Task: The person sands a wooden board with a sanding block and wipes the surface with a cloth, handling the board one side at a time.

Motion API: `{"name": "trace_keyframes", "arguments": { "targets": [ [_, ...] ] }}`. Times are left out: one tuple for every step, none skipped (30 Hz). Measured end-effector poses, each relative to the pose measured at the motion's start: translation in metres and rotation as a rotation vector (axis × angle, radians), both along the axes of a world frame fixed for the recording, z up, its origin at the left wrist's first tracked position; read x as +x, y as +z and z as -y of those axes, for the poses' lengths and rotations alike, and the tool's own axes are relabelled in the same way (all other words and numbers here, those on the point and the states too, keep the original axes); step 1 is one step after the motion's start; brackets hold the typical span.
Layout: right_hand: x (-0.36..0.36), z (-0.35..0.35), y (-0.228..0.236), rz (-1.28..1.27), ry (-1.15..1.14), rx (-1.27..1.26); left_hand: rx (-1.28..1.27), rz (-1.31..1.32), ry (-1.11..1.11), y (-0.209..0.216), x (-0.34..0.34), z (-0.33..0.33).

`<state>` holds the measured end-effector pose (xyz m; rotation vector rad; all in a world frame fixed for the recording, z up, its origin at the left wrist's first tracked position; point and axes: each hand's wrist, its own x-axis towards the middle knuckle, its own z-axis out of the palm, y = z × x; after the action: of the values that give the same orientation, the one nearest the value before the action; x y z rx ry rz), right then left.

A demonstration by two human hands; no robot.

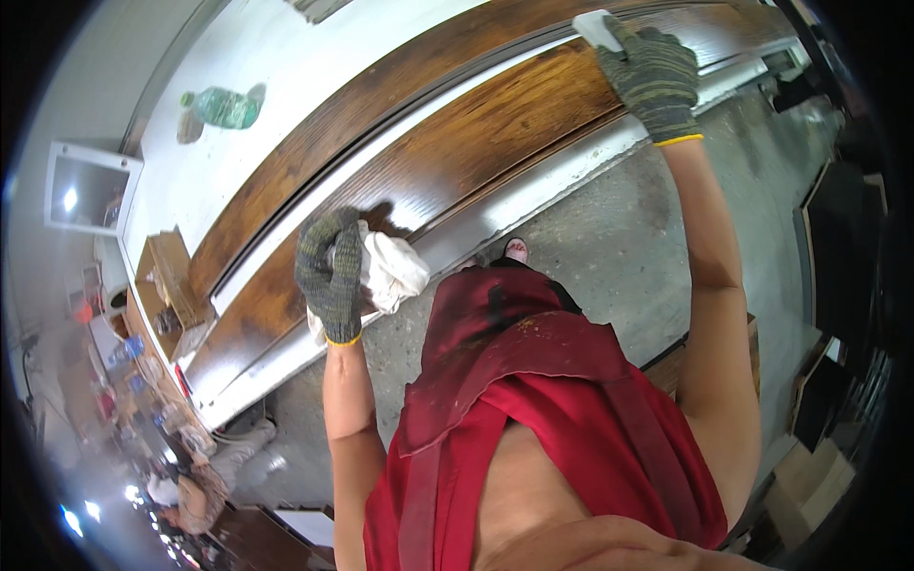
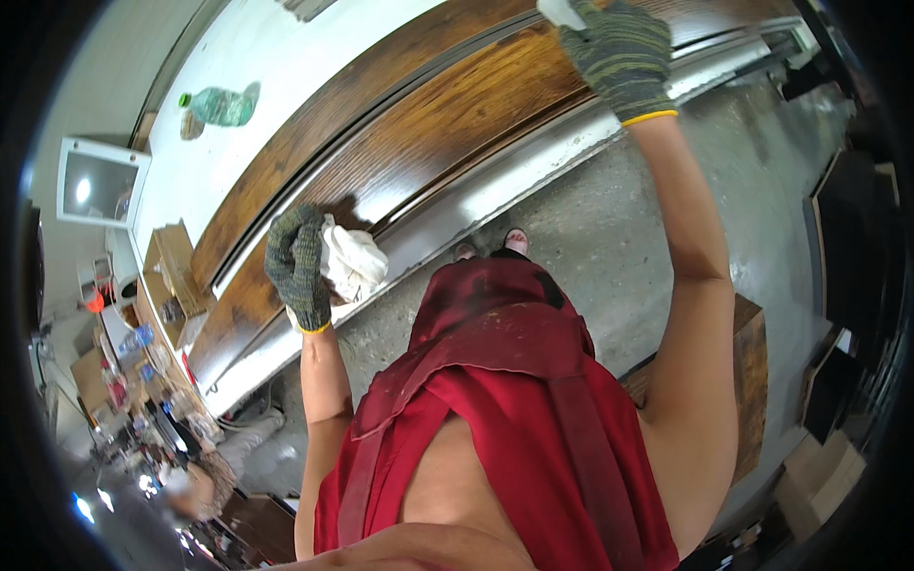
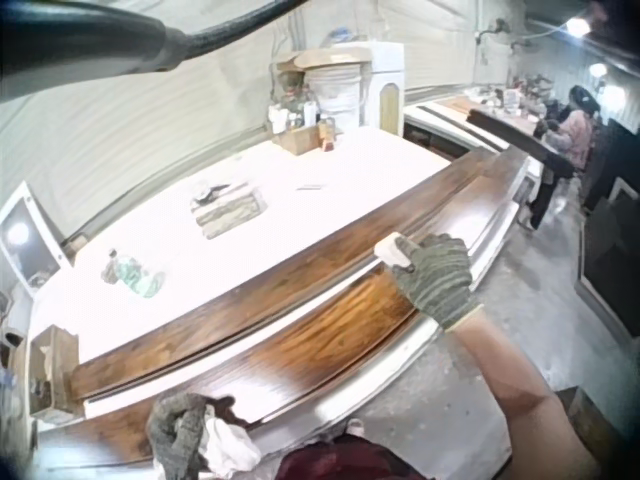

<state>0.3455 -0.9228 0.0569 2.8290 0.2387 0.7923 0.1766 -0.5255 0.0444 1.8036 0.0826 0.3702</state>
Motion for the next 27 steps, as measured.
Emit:
{"name": "trace_keyframes", "arguments": {
  "targets": [
    [-0.002,0.000,-0.005,0.113,0.142,0.115,0.095,0.003,-0.010,0.003,0.001,-0.001],
    [-0.004,-0.008,-0.013,0.229,0.284,0.224,0.190,0.010,-0.021,0.006,-0.001,-0.003],
    [-0.009,-0.027,-0.014,0.164,0.306,0.237,0.185,0.012,0.003,0.001,-0.001,-0.004],
    [-0.020,-0.049,-0.012,0.092,0.321,0.256,0.212,0.037,-0.015,0.001,-0.001,-0.005],
    [-0.029,-0.072,-0.010,0.026,0.302,0.238,0.193,0.045,-0.037,0.002,0.000,-0.003],
    [-0.035,-0.082,-0.009,-0.043,0.287,0.224,0.175,0.049,-0.053,0.005,-0.001,-0.001],
    [-0.032,-0.075,-0.011,-0.053,0.251,0.232,0.195,0.044,-0.059,0.004,-0.001,-0.004],
    [-0.026,-0.066,-0.013,-0.063,0.215,0.241,0.216,0.038,-0.062,0.003,-0.001,-0.006],
    [-0.017,-0.059,-0.019,-0.072,0.188,0.253,0.121,0.031,-0.083,0.004,-0.001,-0.002],
    [-0.001,-0.039,-0.029,0.012,0.179,0.221,0.055,0.048,-0.058,0.001,-0.001,0.001],
    [0.019,-0.006,-0.043,0.091,0.178,0.188,0.064,0.045,-0.072,0.003,-0.001,0.003],
    [0.028,0.022,-0.049,0.164,0.173,0.157,0.076,0.035,-0.090,0.007,0.000,0.005],
    [0.031,0.037,-0.026,0.056,0.018,0.131,0.091,0.003,-0.063,0.005,-0.001,0.003],
    [0.034,0.054,-0.002,-0.047,-0.143,0.107,0.056,-0.016,-0.057,0.007,-0.001,0.005],
    [0.040,0.084,-0.001,0.002,-0.198,0.015,0.002,-0.032,-0.064,0.006,0.001,0.007],
    [0.050,0.105,-0.001,0.051,-0.238,-0.069,-0.045,-0.048,-0.056,0.006,0.002,0.009],
    [0.056,0.120,-0.004,0.025,-0.269,-0.072,-0.027,-0.076,-0.071,0.011,0.006,0.016],
    [0.060,0.120,-0.007,0.005,-0.153,-0.021,0.015,-0.054,-0.119,0.018,0.012,0.028],
    [0.063,0.116,-0.010,-0.011,-0.034,0.022,0.050,-0.029,-0.164,0.022,0.023,0.048],
    [0.064,0.111,-0.013,-0.027,0.083,0.064,0.085,-0.003,-0.212,0.027,0.036,0.070],
    [0.062,0.099,-0.021,0.078,0.213,0.083,0.147,-0.005,-0.280,0.033,0.051,0.097],
    [0.056,0.081,-0.026,0.184,0.344,0.110,0.143,-0.017,-0.301,0.032,0.064,0.121],
    [0.046,0.068,-0.016,0.139,0.310,0.115,0.066,-0.048,-0.294,0.031,0.077,0.148],
    [0.040,0.066,-0.012,0.090,0.272,0.127,-0.006,-0.085,-0.290,0.030,0.086,0.170],
    [0.048,0.084,-0.012,0.031,0.255,0.173,0.022,-0.099,-0.282,0.023,0.096,0.187],
    [0.057,0.101,-0.011,-0.029,0.240,0.220,0.078,-0.090,-0.267,0.017,0.102,0.196],
    [0.066,0.118,-0.015,-0.095,0.216,0.274,0.140,-0.089,-0.261,0.013,0.107,0.199]
  ]
}}
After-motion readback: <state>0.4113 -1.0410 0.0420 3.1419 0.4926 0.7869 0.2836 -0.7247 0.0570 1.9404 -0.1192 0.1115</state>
